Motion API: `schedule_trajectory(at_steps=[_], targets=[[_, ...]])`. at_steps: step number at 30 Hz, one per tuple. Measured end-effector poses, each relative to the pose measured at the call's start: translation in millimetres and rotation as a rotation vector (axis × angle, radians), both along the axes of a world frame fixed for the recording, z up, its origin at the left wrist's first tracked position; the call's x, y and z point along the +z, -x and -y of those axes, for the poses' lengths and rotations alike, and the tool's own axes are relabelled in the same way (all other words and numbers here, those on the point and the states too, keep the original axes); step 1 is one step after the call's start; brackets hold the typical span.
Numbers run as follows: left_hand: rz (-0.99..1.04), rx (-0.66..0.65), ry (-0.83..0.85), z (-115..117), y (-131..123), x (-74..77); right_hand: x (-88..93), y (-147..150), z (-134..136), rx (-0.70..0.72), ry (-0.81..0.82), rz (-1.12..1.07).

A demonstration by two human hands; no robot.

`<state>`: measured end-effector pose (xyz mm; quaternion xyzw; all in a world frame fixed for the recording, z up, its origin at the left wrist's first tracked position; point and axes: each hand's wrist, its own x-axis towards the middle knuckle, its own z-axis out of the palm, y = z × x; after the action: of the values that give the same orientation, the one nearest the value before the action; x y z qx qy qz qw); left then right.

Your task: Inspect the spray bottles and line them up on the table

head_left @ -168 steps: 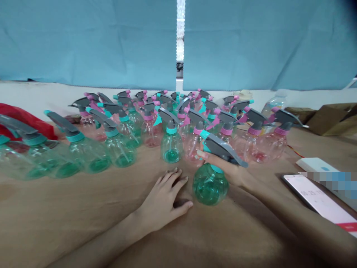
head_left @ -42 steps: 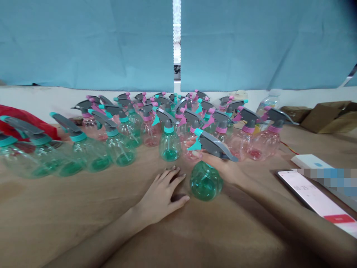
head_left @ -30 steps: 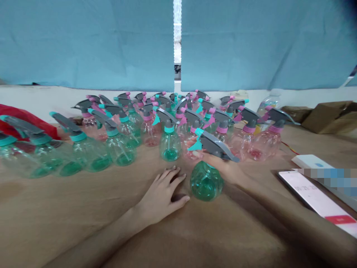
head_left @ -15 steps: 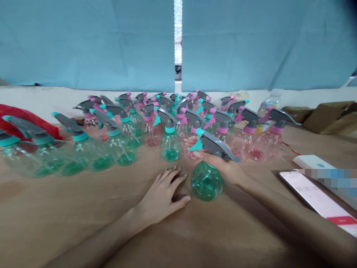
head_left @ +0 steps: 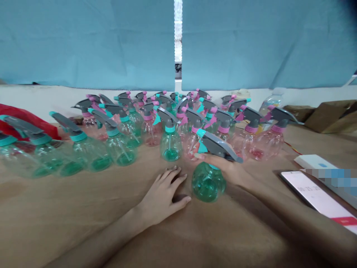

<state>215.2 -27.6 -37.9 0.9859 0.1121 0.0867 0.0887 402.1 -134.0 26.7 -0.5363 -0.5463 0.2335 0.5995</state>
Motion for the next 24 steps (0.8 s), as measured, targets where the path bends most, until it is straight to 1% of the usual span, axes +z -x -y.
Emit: schedule_trajectory(at_steps=[3, 5, 8, 13, 17, 24], targets=[[0.0, -0.004, -0.003, -0.2, -0.1, -0.9, 6.9, 1.1, 2.4, 0.002, -0.023, 0.029], [0.008, -0.007, -0.007, -0.4, -0.1, -1.4, 7.3, 1.0, 1.9, 0.01, -0.031, 0.035], [0.006, -0.005, -0.003, -0.3, -0.1, -0.8, 1.0, -0.6, -1.4, 0.017, -0.023, 0.021], [-0.019, 0.018, 0.016, 1.2, -0.3, 1.9, -11.4, -4.4, -7.9, 0.042, 0.044, -0.029], [-0.015, 0.016, 0.006, 1.8, -0.5, 2.3, -11.5, -5.1, -8.9, 0.048, -0.012, 0.009], [-0.009, 0.01, 0.015, 1.2, -0.2, 3.1, -10.0, -4.0, -6.0, -0.017, 0.02, 0.046]])
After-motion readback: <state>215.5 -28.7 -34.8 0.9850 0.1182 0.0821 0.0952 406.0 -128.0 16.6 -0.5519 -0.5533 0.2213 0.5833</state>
